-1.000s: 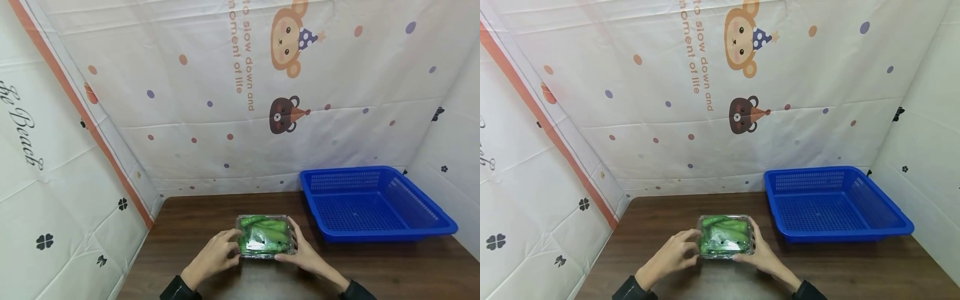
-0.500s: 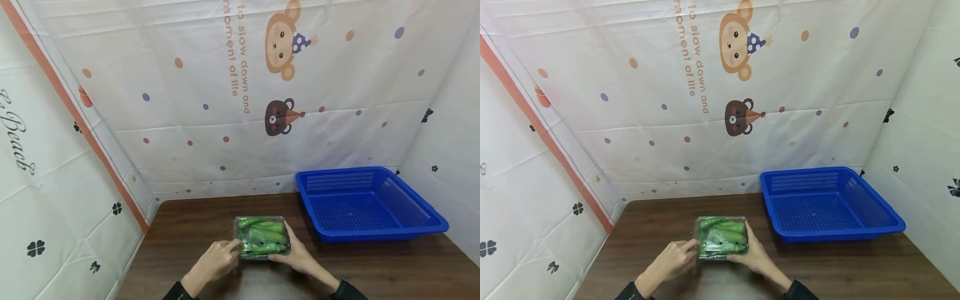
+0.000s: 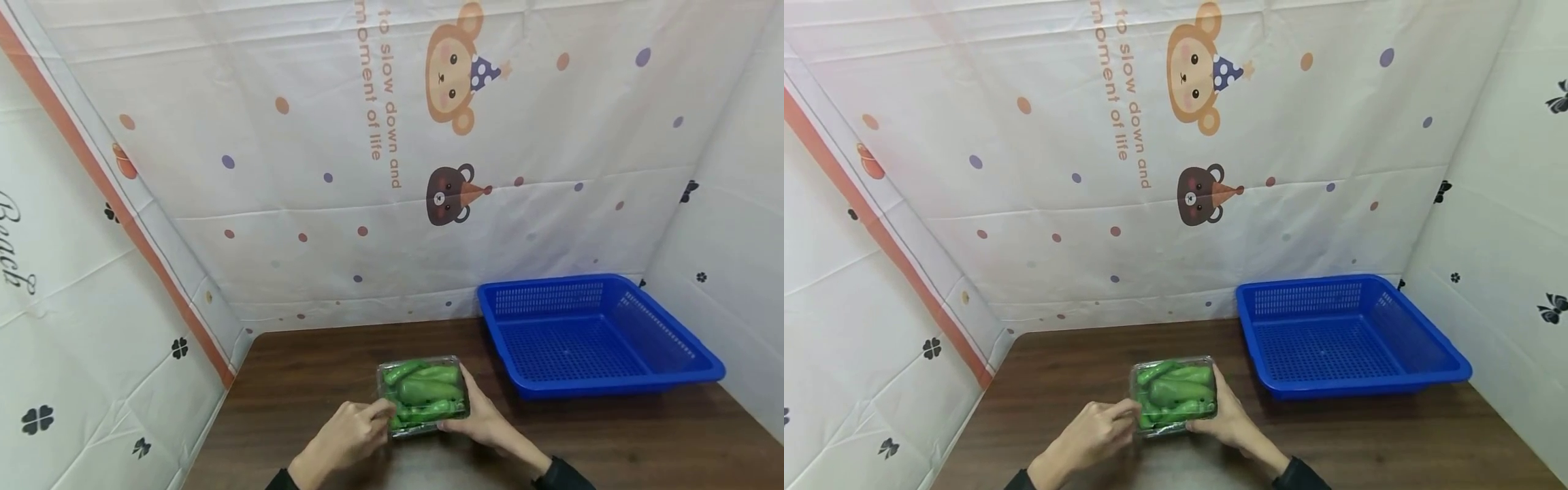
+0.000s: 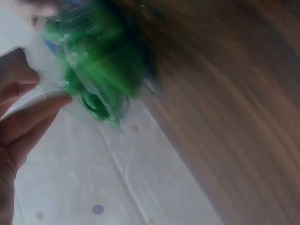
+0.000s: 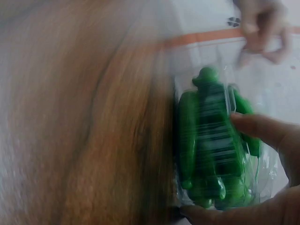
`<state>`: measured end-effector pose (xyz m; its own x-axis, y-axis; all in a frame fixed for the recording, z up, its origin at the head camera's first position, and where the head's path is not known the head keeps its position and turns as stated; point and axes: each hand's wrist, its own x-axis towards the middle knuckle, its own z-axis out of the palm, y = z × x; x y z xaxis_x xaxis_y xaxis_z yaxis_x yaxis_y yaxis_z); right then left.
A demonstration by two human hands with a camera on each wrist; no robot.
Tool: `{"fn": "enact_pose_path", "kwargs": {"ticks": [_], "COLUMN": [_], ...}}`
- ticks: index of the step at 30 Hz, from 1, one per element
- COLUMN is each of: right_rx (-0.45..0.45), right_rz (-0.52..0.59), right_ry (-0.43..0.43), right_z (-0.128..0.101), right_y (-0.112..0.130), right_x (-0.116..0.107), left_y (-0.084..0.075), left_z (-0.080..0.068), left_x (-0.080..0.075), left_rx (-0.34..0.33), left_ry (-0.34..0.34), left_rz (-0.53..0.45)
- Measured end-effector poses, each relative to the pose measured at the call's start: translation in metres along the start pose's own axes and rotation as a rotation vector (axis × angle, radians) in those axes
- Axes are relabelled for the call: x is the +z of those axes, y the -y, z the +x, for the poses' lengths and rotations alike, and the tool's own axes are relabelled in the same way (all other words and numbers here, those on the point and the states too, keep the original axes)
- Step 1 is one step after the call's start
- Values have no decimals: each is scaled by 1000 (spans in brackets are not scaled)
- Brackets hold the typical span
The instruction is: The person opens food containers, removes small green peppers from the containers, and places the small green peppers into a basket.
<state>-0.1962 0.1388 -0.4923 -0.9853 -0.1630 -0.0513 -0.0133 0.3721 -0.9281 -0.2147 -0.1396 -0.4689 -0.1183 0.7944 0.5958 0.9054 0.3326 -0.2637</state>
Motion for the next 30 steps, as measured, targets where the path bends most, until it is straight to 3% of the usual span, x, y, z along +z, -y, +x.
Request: {"fn": "enact_pose_path", "kwargs": {"ticks": [3, 7, 10, 13, 17, 20, 24, 27, 30], "right_rx": [-18, -53, -96, -136, -174, -255, -389, -478, -629], "right_rz": [-28, -89, -156, -248, -403, -537, -663, -724, -793], "right_ry": [-24, -28, -31, -62, -134, -226, -337, -344, -342], "right_z": [0, -1, -5, -13, -27, -36, -39, -35, -29], "right_y": [-2, -4, -4, -4, -3, -5, -9, -12, -14], "right_x": [-1, -4, -6, -10, -17, -18, -19, -22, -26], "left_y": [1, 3, -3, -14, -23, -24, -18, -13, -8], "left_z": [6, -1, -15, -25, -31, -31, -28, -24, -22], "left_x": [-6, -5, 2, 6, 10, 12, 15, 19, 24], "left_rx": [-10, -115, -282, -521, -872, -1033, -1153, -1204, -1224], "left_ry": [-18, -2, 7, 46, 96, 109, 130, 135, 122], "left_rz": [34, 61, 18, -76, -288, -514, -818, -1015, -1222]}}
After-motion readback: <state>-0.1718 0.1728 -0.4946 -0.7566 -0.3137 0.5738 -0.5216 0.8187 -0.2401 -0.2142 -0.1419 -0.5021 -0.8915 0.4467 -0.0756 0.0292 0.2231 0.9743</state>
